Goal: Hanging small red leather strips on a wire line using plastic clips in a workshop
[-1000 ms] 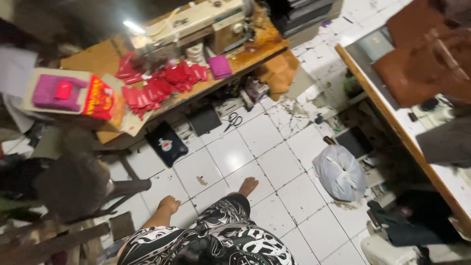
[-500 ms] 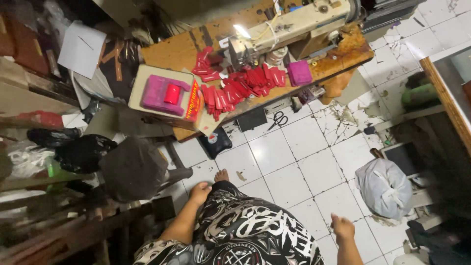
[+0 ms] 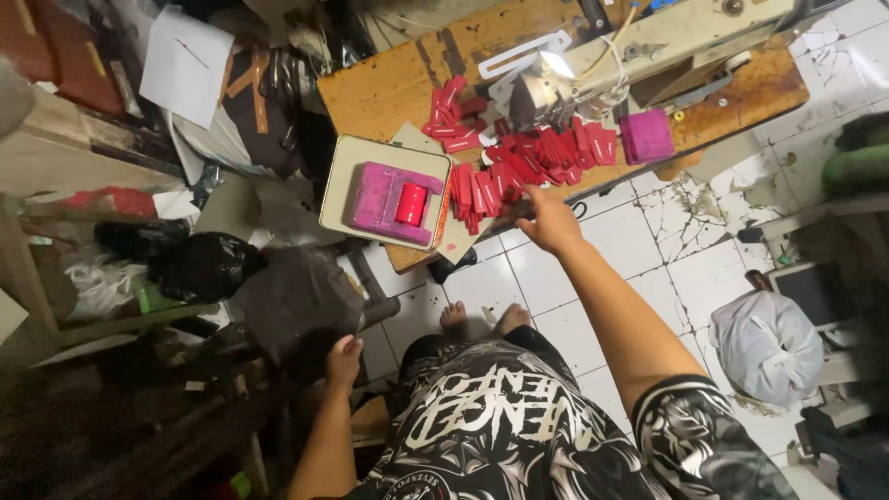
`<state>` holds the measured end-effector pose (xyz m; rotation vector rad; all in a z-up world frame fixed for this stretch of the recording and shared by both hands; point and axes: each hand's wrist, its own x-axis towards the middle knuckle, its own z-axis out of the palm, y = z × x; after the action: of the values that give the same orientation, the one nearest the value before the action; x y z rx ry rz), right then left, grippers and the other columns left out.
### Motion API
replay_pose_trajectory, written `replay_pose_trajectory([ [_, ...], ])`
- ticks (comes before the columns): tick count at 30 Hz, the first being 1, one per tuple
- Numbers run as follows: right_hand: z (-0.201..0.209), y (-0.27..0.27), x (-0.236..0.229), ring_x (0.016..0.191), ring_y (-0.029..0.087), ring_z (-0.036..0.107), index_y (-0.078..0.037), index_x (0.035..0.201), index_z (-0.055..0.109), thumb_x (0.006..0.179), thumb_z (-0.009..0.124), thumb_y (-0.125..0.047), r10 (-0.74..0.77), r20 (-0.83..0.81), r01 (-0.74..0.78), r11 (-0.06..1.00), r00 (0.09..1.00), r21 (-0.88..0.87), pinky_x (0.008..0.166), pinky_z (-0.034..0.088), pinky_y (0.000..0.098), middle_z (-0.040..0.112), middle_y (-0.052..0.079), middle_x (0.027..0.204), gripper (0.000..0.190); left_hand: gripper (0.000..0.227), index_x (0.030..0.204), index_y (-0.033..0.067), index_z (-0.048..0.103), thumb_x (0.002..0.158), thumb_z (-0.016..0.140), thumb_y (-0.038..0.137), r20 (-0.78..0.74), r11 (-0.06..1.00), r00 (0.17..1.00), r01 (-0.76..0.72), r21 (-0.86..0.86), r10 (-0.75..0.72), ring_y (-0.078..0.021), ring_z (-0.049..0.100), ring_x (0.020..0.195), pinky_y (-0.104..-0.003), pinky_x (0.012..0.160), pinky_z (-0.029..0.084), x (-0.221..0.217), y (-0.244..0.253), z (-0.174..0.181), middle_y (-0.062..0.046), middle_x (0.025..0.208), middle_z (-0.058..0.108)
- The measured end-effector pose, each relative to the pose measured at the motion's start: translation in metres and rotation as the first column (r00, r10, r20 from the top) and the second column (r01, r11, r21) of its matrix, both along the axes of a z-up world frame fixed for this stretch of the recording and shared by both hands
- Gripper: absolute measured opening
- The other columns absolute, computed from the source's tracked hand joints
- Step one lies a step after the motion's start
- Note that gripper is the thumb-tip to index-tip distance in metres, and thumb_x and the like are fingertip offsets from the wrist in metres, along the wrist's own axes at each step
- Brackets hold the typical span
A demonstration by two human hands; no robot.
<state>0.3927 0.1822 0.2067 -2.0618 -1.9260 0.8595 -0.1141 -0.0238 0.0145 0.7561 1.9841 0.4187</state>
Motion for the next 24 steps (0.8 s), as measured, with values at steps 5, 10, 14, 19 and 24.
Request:
replay_pose_trajectory([
  [5, 0.023, 0.062, -0.027, 0.135, 0.036, 0.056, -0.033, 0.164, 0.021, 0.088, 0.073, -0.047, 0.176, 0.26, -0.112, 0.964, 0.95, -0.241, 0.106, 0.042, 0.0647, 0.052, 0.013, 0.149, 0.092, 0.074, 0.144, -0.002, 0.056, 0.091, 0.082, 0.042, 0.228, 0.981, 0.955, -0.194, -0.005, 0.19, -0.0491, 0.055, 0.129, -0.06, 0.102, 0.048, 0.015, -0.082, -0.024, -0.033, 0.137, 0.059],
  [10, 0.026, 0.087, -0.028, 0.126, 0.048, 0.056, -0.039, 0.162, 0.024, 0.088, 0.073, -0.046, 0.247, 0.243, -0.172, 0.941, 0.938, -0.292, 0.092, 0.054, 0.0576, 0.044, 0.024, 0.151, 0.089, 0.05, 0.138, 0.0126, 0.067, 0.092, 0.073, 0.031, 0.105, 0.936, 0.942, -0.295, -0.192, 0.319, -0.0248, 0.067, 0.117, -0.036, 0.095, 0.052, 0.059, -0.151, 0.01, -0.009, 0.13, 0.072],
  [14, -0.028, 0.086, -0.009, 0.103, 0.048, 0.064, -0.025, 0.153, 0.046, 0.085, 0.077, -0.032, 0.284, 0.274, -0.277, 0.959, 0.919, -0.065, 0.084, 0.054, 0.0585, 0.057, 0.02, 0.126, 0.075, 0.055, 0.129, 0.0127, 0.072, 0.087, 0.072, 0.048, -0.03, 0.921, 0.959, -0.281, -0.271, 0.283, -0.0288, 0.069, 0.116, -0.042, 0.095, 0.053, 0.086, -0.175, 0.022, -0.011, 0.125, 0.074],
  [19, -0.058, 0.078, 0.001, 0.097, 0.043, 0.064, -0.01, 0.127, 0.06, 0.08, 0.079, -0.026, 0.225, 0.18, -0.258, 0.947, 0.958, 0.191, 0.082, 0.053, 0.0553, 0.062, 0.018, 0.113, 0.053, 0.051, 0.131, 0.0072, 0.071, 0.089, 0.072, 0.036, 0.011, 0.927, 0.93, -0.364, -0.096, 0.366, -0.0263, 0.07, 0.112, -0.036, 0.096, 0.052, 0.111, -0.17, 0.016, -0.015, 0.123, 0.075],
  [24, -0.055, 0.07, 0.011, 0.103, 0.036, 0.067, -0.011, 0.106, 0.068, 0.084, 0.081, -0.022, -0.032, -0.282, 0.047, 0.998, 0.959, 0.046, 0.085, 0.052, 0.0465, 0.069, 0.014, 0.107, 0.028, 0.053, 0.14, 0.0066, 0.061, 0.095, 0.071, 0.032, 0.077, 0.969, 0.966, -0.248, 0.003, 0.247, -0.0362, 0.063, 0.123, -0.046, 0.101, 0.051, 0.126, -0.122, 0.051, -0.021, 0.134, 0.066],
])
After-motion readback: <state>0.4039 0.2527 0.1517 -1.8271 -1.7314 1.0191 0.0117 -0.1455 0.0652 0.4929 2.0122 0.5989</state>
